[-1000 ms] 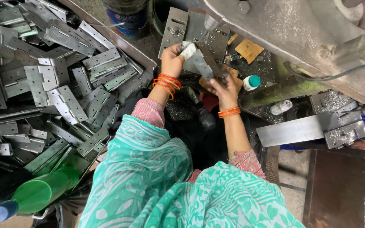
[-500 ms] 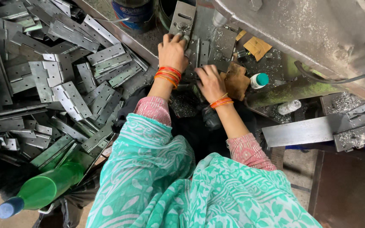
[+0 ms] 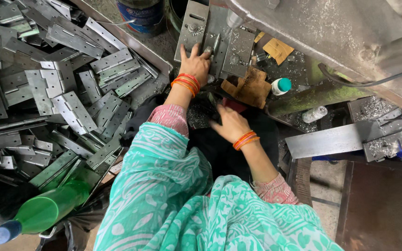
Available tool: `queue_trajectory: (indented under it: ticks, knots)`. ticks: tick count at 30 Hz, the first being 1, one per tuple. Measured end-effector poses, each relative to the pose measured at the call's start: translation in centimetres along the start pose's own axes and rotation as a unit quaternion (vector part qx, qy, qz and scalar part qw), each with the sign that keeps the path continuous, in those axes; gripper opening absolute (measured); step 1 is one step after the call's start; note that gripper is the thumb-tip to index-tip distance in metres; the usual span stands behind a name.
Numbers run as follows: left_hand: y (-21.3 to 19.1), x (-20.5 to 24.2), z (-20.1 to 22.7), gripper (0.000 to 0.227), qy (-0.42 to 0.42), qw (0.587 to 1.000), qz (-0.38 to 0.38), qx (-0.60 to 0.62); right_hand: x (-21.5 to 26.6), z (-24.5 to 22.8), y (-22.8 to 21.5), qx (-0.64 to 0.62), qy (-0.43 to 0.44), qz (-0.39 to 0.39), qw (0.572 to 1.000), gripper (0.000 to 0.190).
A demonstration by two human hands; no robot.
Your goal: The person operates a manual punching machine to process metal hinge components. They pick up individual metal pieces from a bin, place them into the machine's die, and pull a lever to activate the punch. The processed pieces are then dropped into a collection bin.
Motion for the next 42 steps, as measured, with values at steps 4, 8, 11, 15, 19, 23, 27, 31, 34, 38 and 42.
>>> queue_trajectory:
  ticks: [4,8,11,15,19,23,27,31,34,38,42]
  knots:
    - [-0.4,-0.6,-0.4,0.047,-0.006,1.000,-0.015,0.013,0.6,2.2,5.2,0.014,0.078,-0.026,0.996,0.087]
    - [-1.6,0.1,-0.2,0.044,-0.002,1.000,-0.008,0.028,2.8,3.6,10.4,-0.041,0.116,0.032,0.992,0.098]
    - [-2.1,0.8,0.1,0.045,-0.008,1.000,0.001,0.024,2.8,4.6,12.0,-0.073,0.129,0.035,0.988,0.097]
    - [-2.2,1.2,0.8,0.040,-0.016,1.000,0.005,0.000,2.2,4.2,9.9,-0.065,0.106,0.014,0.992,0.095]
    - [-1.7,0.6,1.0,0.036,-0.027,0.999,-0.008,-0.041,0.7,3.7,5.4,-0.021,0.094,-0.021,0.995,0.084]
    - [-1.8,-0.9,0.4,0.030,-0.061,0.998,0.011,-0.005,-0.5,3.3,4.5,0.031,0.086,-0.028,0.995,0.080]
    - [-1.6,-1.8,0.0,0.031,-0.065,0.997,0.038,0.001,1.5,3.7,8.7,-0.030,0.093,0.021,0.995,0.087]
    - [-0.9,-1.3,0.2,0.035,-0.067,0.996,0.049,-0.013,3.1,4.4,11.4,-0.109,0.086,0.065,0.988,0.089]
    - [-0.8,-1.2,0.5,0.032,-0.071,0.993,0.084,-0.031,2.6,4.5,10.3,-0.087,0.106,0.012,0.991,0.091]
    - [0.4,-2.6,0.4,0.031,-0.097,0.993,0.072,0.000,0.7,3.6,5.1,-0.025,0.084,-0.014,0.996,0.077]
    - [0.4,-5.1,0.1,0.031,-0.106,0.991,0.084,0.018,-0.3,2.7,3.3,0.001,0.101,-0.040,0.994,0.076]
Point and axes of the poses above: each hand's wrist, its own x-axis away from the middle knuckle, its own y-axis out of the palm, z = x × y, the point moved 6 cm from there along -x, towards the middle knuckle, and after that the axes turned 9 degrees about y, right-handed, at the moved point
